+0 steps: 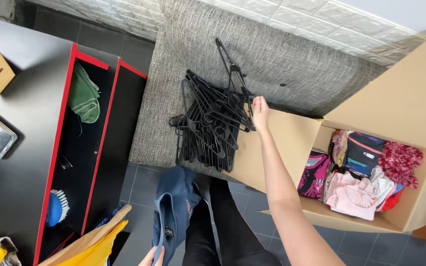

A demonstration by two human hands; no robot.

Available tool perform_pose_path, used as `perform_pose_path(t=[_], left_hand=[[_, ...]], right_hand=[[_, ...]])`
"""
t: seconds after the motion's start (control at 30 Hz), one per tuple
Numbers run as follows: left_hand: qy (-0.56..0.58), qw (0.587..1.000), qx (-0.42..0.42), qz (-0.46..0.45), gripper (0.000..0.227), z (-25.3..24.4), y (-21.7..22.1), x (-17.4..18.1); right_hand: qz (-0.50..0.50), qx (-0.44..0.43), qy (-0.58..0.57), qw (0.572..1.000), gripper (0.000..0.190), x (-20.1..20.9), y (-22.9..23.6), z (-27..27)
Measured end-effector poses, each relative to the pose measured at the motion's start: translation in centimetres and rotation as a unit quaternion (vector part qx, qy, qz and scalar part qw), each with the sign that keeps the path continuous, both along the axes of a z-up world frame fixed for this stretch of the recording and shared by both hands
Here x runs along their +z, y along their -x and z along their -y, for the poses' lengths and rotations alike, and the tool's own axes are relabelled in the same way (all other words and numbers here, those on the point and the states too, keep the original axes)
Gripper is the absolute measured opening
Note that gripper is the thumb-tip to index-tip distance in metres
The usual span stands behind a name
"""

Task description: Unpacking clothes from a box, placing them on hangers, and stacking them on a desk

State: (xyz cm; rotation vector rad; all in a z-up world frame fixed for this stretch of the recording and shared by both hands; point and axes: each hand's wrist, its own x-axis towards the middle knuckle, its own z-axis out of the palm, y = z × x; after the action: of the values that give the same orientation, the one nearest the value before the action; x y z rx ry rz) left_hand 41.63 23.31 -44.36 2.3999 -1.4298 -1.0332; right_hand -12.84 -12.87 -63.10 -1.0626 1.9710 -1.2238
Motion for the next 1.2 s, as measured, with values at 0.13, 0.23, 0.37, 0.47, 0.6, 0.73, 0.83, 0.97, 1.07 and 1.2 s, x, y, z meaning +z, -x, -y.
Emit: perform_pose_path(t=[0.13,0.23,0.37,0.47,0.6,0.73,0.83,0.97,1.07,1.2], left_hand=[[-0.031,0.994,0.093,-0.053,0.016,4.0,4.2,5.0],[-0.068,0.987,0.122,-0.076,0.018,5.3,5.6,6.7],[-0.080,0.985,0.129,-0.082,0.020,6.7,6.6,8.4],[-0.078,0.983,0.143,-0.090,0.020,7.5,6.9,9.2],[-0.096,0.976,0.162,-0.111,0.018,9.9,7.5,11.8],[-0.123,0.972,0.107,-0.167,0.027,10.9,5.1,10.9],[-0.126,0.971,0.030,-0.202,0.030,12.2,4.8,12.9],[-0.123,0.971,0.037,-0.202,0.035,13.1,5.2,15.1],[-0.101,0.972,0.005,-0.213,0.037,12.4,4.4,15.5],[-0.073,0.971,-0.025,-0.226,0.035,10.7,2.6,14.0]], right_hand=[[-0.072,0.010,-0.007,0.997,0.031,5.3,2.6,0.1],[-0.133,0.059,-0.065,0.987,0.034,6.8,4.5,0.1],[-0.258,0.057,-0.200,0.943,0.038,6.5,6.5,0.1],[-0.275,0.070,-0.246,0.927,0.037,8.4,6.9,-0.3],[-0.215,0.092,-0.264,0.936,0.046,12.6,7.2,-1.1],[-0.193,0.115,-0.234,0.946,0.049,17.1,8.1,-2.3],[-0.256,0.071,-0.261,0.928,0.048,20.2,8.4,-4.3],[-0.363,0.028,-0.176,0.915,0.036,19.4,7.9,-5.6],[-0.338,0.042,-0.166,0.926,0.033,17.5,6.8,-7.8],[-0.259,-0.057,-0.179,0.947,0.036,12.7,5.9,-11.1]])
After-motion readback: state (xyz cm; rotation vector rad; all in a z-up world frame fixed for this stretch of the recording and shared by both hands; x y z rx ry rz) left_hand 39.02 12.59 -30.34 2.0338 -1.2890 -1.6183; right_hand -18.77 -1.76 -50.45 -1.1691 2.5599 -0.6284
